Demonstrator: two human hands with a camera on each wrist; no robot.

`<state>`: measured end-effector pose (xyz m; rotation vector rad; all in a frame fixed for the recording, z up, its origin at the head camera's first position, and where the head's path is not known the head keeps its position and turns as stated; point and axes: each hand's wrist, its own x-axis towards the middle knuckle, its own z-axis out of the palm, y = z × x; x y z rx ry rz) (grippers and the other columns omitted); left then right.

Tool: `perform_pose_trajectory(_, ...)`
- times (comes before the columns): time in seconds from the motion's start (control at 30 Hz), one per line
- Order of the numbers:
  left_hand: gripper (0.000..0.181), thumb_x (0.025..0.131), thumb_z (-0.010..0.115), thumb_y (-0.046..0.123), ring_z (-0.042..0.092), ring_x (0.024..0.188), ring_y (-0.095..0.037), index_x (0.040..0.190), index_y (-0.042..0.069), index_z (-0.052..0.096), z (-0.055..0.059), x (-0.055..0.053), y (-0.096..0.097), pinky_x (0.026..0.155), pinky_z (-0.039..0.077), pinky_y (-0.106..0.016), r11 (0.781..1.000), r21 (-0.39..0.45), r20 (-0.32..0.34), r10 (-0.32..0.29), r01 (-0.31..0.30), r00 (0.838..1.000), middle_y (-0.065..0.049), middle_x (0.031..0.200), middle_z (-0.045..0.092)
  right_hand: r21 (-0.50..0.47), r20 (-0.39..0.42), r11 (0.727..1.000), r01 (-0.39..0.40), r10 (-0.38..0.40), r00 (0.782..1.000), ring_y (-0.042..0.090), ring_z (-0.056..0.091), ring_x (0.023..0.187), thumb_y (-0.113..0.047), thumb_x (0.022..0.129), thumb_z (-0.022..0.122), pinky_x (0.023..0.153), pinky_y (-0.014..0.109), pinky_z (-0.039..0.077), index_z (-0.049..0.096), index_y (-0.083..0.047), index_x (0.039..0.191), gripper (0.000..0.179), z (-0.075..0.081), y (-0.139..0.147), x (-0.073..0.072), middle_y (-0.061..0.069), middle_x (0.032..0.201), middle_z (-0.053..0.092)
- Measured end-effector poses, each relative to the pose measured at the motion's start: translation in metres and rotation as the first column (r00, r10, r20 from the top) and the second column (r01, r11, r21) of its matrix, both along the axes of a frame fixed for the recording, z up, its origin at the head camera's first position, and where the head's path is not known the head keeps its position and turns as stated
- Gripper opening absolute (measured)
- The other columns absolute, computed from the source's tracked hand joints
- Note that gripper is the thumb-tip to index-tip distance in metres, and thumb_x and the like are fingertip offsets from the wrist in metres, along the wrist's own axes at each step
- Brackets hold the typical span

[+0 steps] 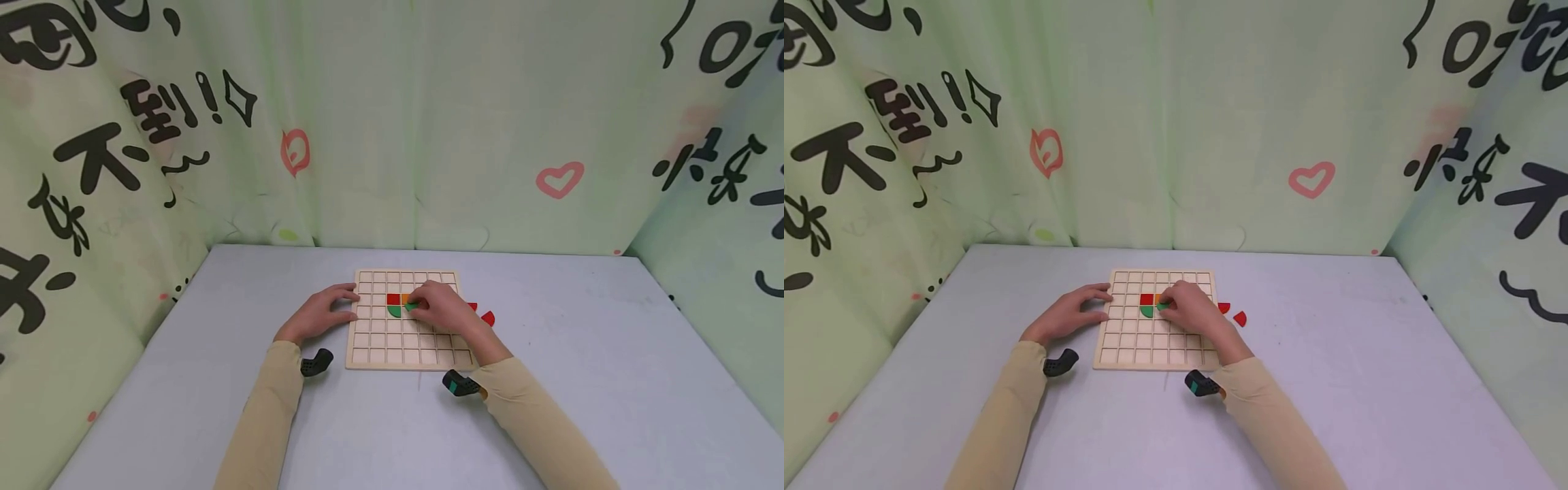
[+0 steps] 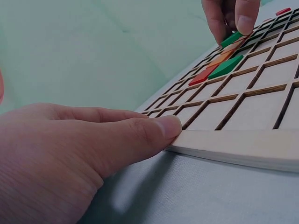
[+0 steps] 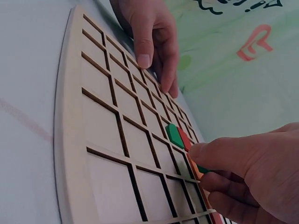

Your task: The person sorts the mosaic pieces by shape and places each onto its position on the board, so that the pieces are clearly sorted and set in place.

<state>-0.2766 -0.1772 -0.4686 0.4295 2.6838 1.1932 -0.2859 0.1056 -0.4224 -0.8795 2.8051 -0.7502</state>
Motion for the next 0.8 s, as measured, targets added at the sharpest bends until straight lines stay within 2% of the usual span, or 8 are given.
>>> perform_pose_trajectory(0.13,0.040,0.090,0.072,0.027,0.029,0.145,-0.024,0.127,0.012,0.064,0.001,0.000,0.000,0.118,0.027,-0.043,1.000,0.000,0.004,-0.002,0.002,1.000,-0.001,0.153,0.040,0.018,-0.016,0.999,0.030,-0.029,0.999,0.020,0.058,0.089,-0.012,0.089,0.072,0.079,0.033,0.053,0.073,-0.003,0.105,0.019,-0.004,-0.006,0.002,0.006,0.098,0.067)
perform_pose_trajectory(0.33,0.040,0.090,0.072,0.027,0.029,0.144,-0.024,0.126,0.012,0.064,0.002,0.001,0.000,0.118,0.026,-0.042,1.000,-0.001,0.005,-0.005,0.005,1.000,-0.001,0.153,0.040,0.018,0.031,0.996,0.086,-0.086,0.996,0.018,0.054,0.083,-0.013,0.088,0.073,0.073,0.029,0.050,0.073,-0.003,0.104,0.019,-0.005,-0.011,0.005,0.006,0.094,0.065)
perform_pose_trajectory(0.8,0.039,0.090,0.073,0.025,0.029,0.144,-0.023,0.126,0.012,0.064,0.002,0.000,0.000,0.118,0.026,-0.041,1.000,0.005,0.000,-0.008,0.008,1.000,0.000,0.152,0.041,0.031,0.020,0.996,0.082,-0.083,0.996,0.018,0.058,0.087,-0.008,0.088,0.071,0.077,0.031,0.053,0.074,-0.002,0.104,0.017,-0.005,-0.014,0.007,0.005,0.094,0.065)
